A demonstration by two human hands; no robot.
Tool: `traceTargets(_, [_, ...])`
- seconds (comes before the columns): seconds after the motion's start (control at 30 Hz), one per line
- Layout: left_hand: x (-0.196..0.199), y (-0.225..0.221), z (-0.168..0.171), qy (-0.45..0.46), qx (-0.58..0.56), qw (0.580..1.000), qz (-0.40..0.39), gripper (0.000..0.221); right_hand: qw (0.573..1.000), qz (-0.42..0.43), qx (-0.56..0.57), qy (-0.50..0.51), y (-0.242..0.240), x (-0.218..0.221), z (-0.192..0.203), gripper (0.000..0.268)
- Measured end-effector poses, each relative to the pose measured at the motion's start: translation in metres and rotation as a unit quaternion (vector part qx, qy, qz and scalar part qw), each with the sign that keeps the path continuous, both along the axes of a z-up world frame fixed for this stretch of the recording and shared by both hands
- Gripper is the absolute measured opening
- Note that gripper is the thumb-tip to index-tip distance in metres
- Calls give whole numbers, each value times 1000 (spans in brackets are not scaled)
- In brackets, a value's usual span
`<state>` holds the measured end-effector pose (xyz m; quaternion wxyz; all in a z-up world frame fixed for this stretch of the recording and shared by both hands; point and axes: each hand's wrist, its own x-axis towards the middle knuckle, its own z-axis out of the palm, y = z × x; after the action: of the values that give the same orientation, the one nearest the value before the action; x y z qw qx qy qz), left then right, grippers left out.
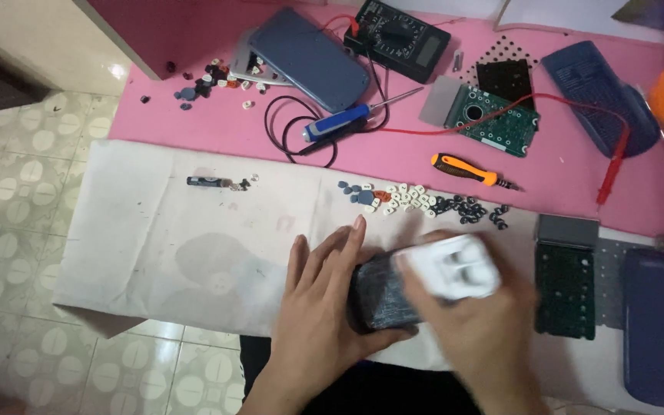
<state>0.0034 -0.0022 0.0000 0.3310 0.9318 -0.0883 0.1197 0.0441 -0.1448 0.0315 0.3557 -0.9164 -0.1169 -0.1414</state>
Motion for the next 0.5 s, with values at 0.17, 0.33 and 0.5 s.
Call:
traceTargets(0.17, [-1,1,-1,5,-14,1000,1,107,987,-26,128,98,4,-4,-7,26])
traceTargets(0.33, [3,0,-5,3,-14,1000,-12,113,992,-127,5,-11,-25,18,-17,20])
traceTargets(0.5, [-1,0,-13,-9,4,1000,0,115,996,78,43,-24,24,0,3,13])
